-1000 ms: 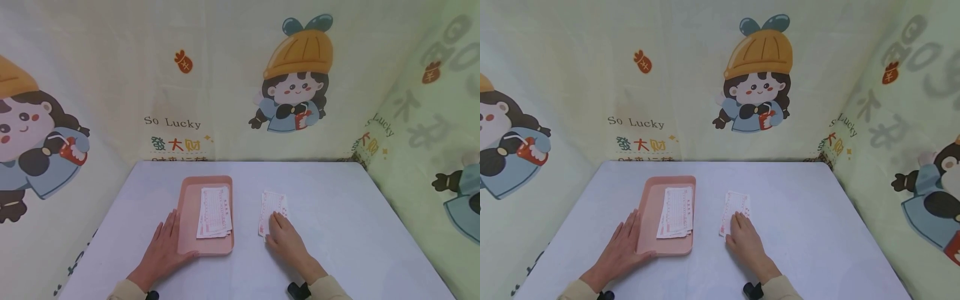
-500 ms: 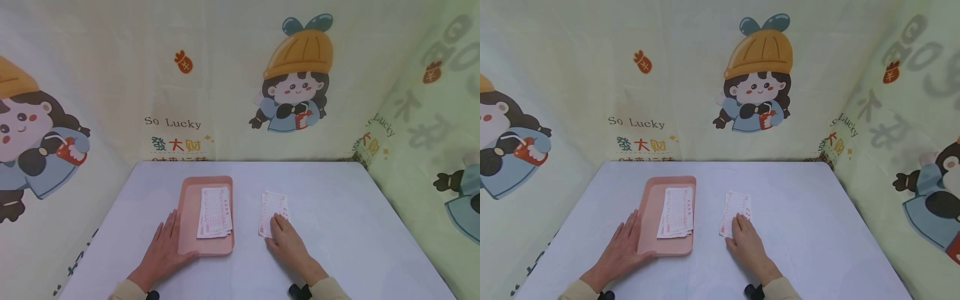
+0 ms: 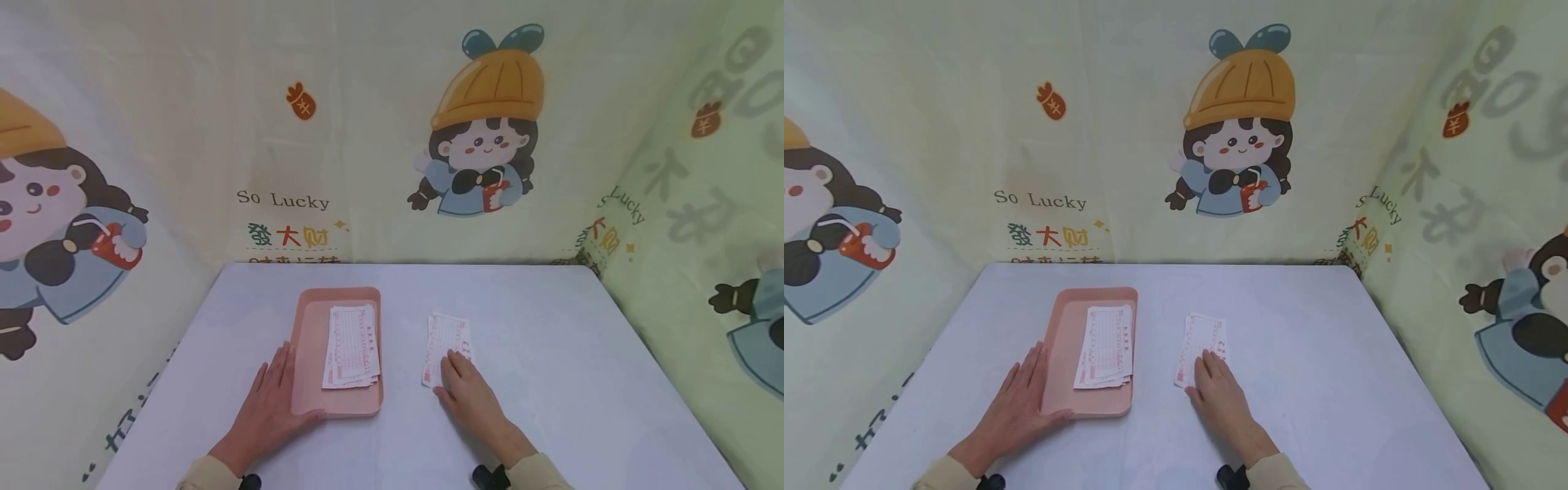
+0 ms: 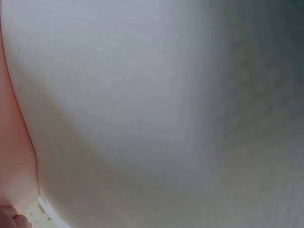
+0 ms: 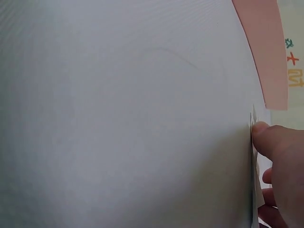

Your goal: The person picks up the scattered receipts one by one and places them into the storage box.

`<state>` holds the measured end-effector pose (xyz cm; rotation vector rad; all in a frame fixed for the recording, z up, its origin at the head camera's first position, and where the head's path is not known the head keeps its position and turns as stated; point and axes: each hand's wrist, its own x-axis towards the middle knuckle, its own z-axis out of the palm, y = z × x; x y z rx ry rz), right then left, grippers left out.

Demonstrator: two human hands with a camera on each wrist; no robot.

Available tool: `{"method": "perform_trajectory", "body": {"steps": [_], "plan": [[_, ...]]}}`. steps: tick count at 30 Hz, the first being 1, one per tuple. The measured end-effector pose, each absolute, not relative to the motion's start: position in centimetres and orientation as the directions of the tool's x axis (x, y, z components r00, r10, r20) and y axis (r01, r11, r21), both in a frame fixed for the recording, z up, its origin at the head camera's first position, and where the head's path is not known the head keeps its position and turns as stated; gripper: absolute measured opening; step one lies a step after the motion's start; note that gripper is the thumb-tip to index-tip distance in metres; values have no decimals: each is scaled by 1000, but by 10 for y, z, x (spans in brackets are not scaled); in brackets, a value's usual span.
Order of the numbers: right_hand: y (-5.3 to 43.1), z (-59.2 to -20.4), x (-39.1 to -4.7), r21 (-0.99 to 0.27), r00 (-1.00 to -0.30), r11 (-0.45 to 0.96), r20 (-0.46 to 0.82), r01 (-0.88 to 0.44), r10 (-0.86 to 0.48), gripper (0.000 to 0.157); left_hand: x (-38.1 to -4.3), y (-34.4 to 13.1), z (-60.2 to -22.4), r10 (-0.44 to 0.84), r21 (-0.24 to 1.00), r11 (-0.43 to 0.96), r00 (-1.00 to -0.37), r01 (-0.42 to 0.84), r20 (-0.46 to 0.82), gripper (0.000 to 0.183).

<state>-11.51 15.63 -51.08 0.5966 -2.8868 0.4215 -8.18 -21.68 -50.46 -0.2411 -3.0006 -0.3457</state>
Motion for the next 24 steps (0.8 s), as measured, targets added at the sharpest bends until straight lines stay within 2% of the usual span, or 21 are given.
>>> {"method": "perform_trajectory", "body": {"steps": [7, 13, 20, 24], "plan": [[157, -512, -114, -229, -896, 876, 251, -424, -367, 51, -81, -214, -504, 147, 205, 962, -974, 182, 172, 128], [157, -510, -114, -171, -887, 888, 270, -427, -374, 43, -80, -214, -503, 150, 211, 960, -973, 186, 176, 127], [154, -507, -112, -238, -925, 900, 198, -365, -323, 51, -81, -214, -502, 150, 217, 959, -974, 184, 167, 127], [154, -510, -111, -206, -916, 902, 223, -379, -334, 47, -81, -214, -503, 150, 211, 960, -974, 185, 169, 127]]}}
